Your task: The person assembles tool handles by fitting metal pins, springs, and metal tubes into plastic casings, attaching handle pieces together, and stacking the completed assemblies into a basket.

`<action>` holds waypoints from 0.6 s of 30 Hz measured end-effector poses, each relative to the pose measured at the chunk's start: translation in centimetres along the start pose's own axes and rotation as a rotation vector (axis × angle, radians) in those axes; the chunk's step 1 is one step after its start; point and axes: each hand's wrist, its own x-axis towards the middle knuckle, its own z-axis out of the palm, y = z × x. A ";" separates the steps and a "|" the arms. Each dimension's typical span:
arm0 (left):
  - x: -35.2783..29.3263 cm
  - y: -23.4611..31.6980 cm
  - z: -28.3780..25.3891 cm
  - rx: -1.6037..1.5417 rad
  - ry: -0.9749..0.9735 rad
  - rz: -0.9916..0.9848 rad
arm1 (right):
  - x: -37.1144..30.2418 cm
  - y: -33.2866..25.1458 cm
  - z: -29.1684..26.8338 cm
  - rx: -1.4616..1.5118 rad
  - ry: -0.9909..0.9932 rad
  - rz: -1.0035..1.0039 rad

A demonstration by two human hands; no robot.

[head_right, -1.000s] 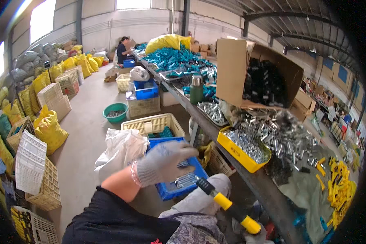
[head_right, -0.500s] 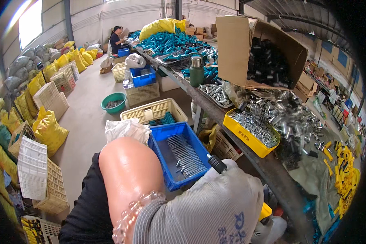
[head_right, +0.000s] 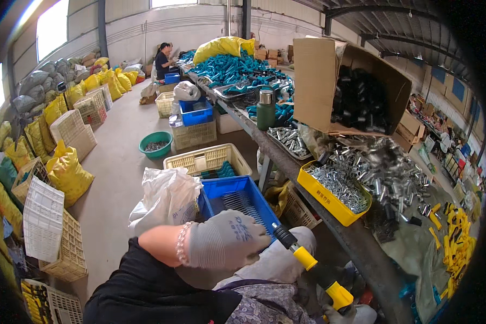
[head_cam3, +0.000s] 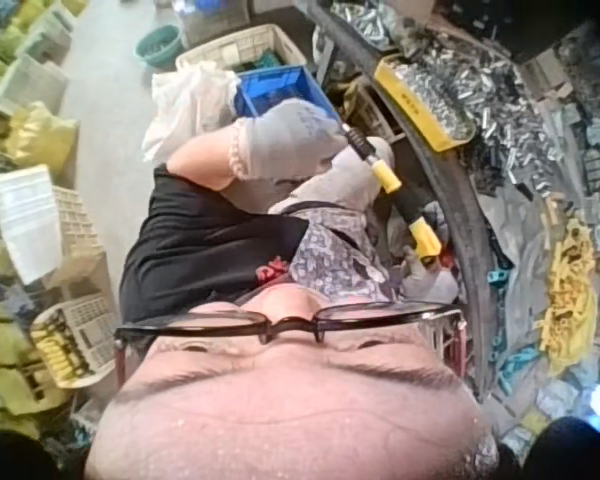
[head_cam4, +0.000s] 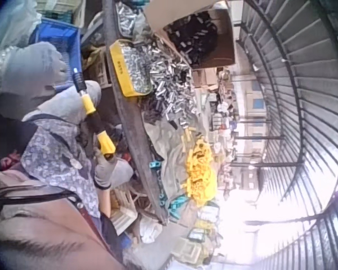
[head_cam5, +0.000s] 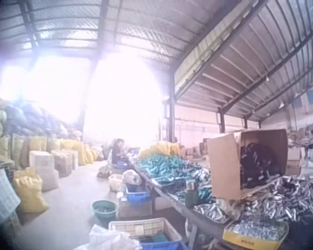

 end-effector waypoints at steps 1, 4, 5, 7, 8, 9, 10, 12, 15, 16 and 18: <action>0.8 -0.8 1.6 -0.086 -0.020 -0.057 | -0.3 -0.2 -0.1 0.006 0.014 0.007; 2.2 -3.6 8.4 -0.110 0.392 -0.072 | -0.2 -1.0 0.1 0.027 0.013 0.015; 2.9 -4.3 9.9 -0.089 0.320 -0.114 | -0.1 -1.2 -0.1 0.030 0.012 0.022; 4.8 -5.2 13.6 -0.676 0.411 -0.189 | -0.1 -1.4 -0.4 0.037 0.008 0.045; 5.0 -5.6 15.2 -1.261 0.496 -0.270 | -0.4 -2.1 -0.3 0.036 -0.003 0.046; 5.0 -6.6 17.1 -1.473 0.469 -0.407 | -1.0 -2.7 0.0 0.035 -0.018 0.049; 5.6 -6.5 16.9 -1.474 0.466 -0.399 | -1.2 -4.1 1.2 0.035 -0.010 0.048; 6.7 -5.2 15.1 -2.510 0.238 -0.262 | -1.4 -9.3 4.6 -0.341 0.381 -0.680; 10.0 -4.5 13.7 -2.615 0.476 -0.343 | -0.1 -13.6 5.1 -0.833 0.325 -1.038; 11.0 -4.6 13.2 -2.627 0.630 -0.489 | 0.2 -13.7 5.5 -0.942 0.318 -1.043; 11.1 -5.5 13.1 -2.570 0.761 -0.518 | 2.2 -10.5 6.8 -0.911 0.270 -1.043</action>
